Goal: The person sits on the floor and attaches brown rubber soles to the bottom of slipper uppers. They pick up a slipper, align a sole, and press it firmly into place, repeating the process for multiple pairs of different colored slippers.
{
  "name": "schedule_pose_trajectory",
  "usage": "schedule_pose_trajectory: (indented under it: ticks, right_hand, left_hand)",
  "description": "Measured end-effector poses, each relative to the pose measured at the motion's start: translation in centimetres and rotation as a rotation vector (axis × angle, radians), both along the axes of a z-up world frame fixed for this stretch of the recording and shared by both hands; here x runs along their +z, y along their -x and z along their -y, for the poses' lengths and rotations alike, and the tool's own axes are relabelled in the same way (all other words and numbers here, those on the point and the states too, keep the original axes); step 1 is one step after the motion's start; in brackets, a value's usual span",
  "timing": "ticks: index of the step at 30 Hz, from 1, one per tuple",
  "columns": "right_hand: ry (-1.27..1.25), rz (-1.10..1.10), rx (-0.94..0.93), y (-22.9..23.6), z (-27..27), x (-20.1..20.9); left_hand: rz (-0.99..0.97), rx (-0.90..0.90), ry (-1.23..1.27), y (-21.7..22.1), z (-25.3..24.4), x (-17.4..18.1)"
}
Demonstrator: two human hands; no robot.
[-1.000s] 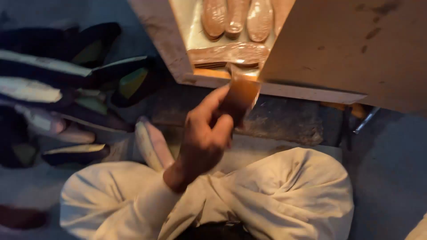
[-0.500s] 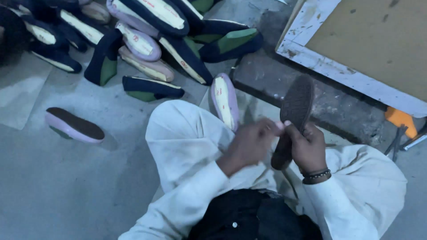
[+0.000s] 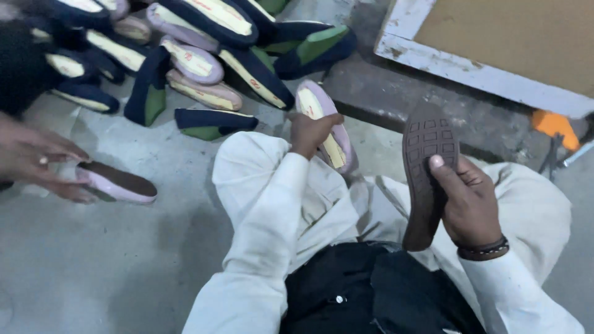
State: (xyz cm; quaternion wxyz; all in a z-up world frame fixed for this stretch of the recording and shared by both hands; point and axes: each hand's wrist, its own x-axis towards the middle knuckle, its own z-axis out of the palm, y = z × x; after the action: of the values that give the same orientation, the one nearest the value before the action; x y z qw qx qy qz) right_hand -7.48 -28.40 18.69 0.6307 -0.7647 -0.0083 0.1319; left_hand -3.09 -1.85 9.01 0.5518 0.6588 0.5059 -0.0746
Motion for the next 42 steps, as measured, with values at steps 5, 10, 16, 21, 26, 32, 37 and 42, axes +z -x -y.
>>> schedule_pose_trajectory:
  ticks: [5,10,16,21,26,32,37,42]
  right_hand:
    - [0.043,-0.038,-0.176,0.9,6.1,0.3]
    - [0.072,0.01,-0.251,1.4,9.1,1.5]
    - [-0.189,0.11,-0.418,3.4,15.3,2.1]
    - [0.088,0.13,-0.372,7.0,16.2,0.7]
    - [0.289,0.303,-0.284,8.8,13.0,0.8]
    - [0.343,0.337,-0.296,8.4,11.8,1.6]
    - [0.326,0.33,-0.285,8.4,12.1,1.7]
    - [0.385,0.336,-0.278,8.8,12.4,1.7]
  left_hand:
    - [0.587,0.021,0.31,4.9,4.7,7.1]
    - [0.776,0.152,0.897,6.2,13.3,5.7]
    - [0.72,-0.22,0.907,6.4,21.8,7.5]
    - [0.845,-0.721,0.574,4.9,22.3,9.7]
    - [0.804,-0.757,0.776,4.9,21.2,10.5]
    - [0.921,-0.764,0.706,5.8,20.7,11.3]
    - [0.879,-0.764,0.801,6.3,20.5,11.8]
    - [0.814,-0.747,0.809,6.7,20.8,12.1]
